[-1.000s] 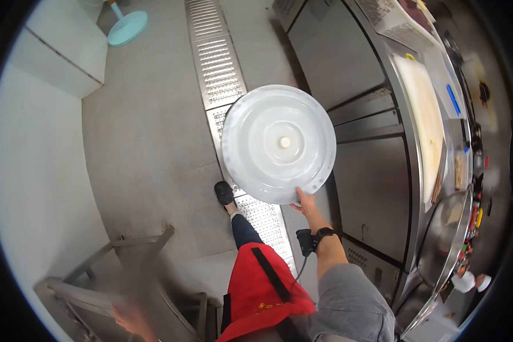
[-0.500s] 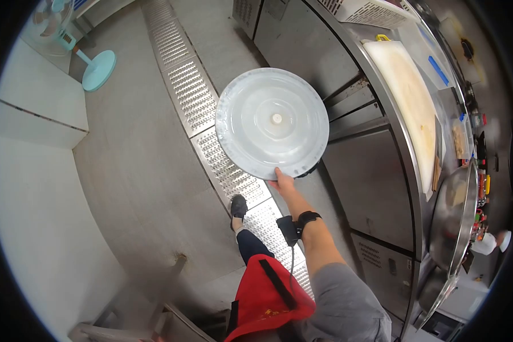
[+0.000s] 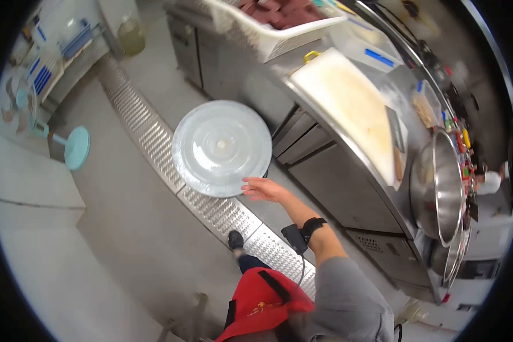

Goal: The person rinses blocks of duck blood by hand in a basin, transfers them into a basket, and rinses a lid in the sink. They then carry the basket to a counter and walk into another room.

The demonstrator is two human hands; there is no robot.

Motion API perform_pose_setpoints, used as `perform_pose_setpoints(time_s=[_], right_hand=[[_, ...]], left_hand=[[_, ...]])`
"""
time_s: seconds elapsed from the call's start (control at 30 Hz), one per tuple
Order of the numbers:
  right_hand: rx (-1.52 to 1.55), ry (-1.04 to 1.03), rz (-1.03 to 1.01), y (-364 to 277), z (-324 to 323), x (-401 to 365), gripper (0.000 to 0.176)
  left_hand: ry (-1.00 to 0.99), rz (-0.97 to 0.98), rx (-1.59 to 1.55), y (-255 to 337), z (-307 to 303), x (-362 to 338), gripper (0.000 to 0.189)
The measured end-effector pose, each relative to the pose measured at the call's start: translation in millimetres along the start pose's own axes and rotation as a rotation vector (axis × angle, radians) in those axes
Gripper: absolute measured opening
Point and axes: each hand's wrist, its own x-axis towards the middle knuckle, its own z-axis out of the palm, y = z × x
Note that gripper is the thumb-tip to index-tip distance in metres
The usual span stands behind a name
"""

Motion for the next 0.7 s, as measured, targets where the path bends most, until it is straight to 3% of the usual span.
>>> perform_pose_setpoints(time_s=[0.03, 0.13, 0.23, 0.33, 0.4, 0.47, 0.5, 0.53, 0.57, 0.6, 0.63, 0.67, 0.7], right_hand=[[0.12, -0.005, -0.084, -4.0, -8.4, -17.9, 0.056], [-1.687, 0.487, 0.141, 36.4, -76.9, -28.7, 0.059], [-0.881, 0.369, 0.03, -26.4, -32.4, -120.0, 0.054], [-0.335, 0.189, -0.034, -32.3, -39.7, -181.5, 0.055], [-0.203, 0.277, -0.106, -36.6, -50.1, -233.6, 0.056], [-0.043, 0.393, -0.183, -27.6, -52.3, -291.3, 0.057], [0.035, 0.476, -0.231, -19.2, -54.9, -322.5, 0.057], [0.135, 0.569, -0.264, -13.9, -47.2, -356.0, 0.055], [0.217, 0.63, -0.308, 0.3, -47.6, -386.6, 0.054], [0.288, 0.682, -0.358, 17.5, -49.2, -416.0, 0.052], [0.342, 0.769, -0.402, 35.9, -51.5, -444.8, 0.049], [0.426, 0.91, -0.463, 56.8, -56.5, -471.0, 0.048], [0.555, 1.062, -0.526, 76.7, -64.6, -495.0, 0.051]], left_hand=[[-0.039, 0.026, -0.045, 21.5, -4.9, 19.4, 0.058], [-0.14, 0.137, -0.182, 79.8, -14.3, 76.3, 0.054], [-0.226, 0.215, -0.302, 126.9, -21.8, 121.0, 0.05], [-0.299, 0.313, -0.41, 172.8, -25.0, 170.4, 0.046], [-0.337, 0.378, -0.502, 197.8, -21.8, 209.8, 0.043], [-0.376, 0.513, -0.807, 220.4, 2.0, 280.4, 0.041], [-0.413, 0.591, -1.005, 249.8, 0.7, 310.1, 0.04], [-0.309, 0.77, -0.739, 293.7, -0.5, 321.7, 0.038], [-0.166, 0.928, -0.486, 354.2, -39.8, 308.8, 0.037], [-0.417, 0.852, -0.583, 416.0, -103.2, 271.3, 0.04], [-0.553, 0.902, -0.82, 464.5, -141.6, 240.8, 0.046], [-0.593, 0.997, -1.064, 544.2, -91.3, 279.2, 0.043], [-0.251, 1.283, -0.966, 576.7, -125.0, 229.9, 0.041]])
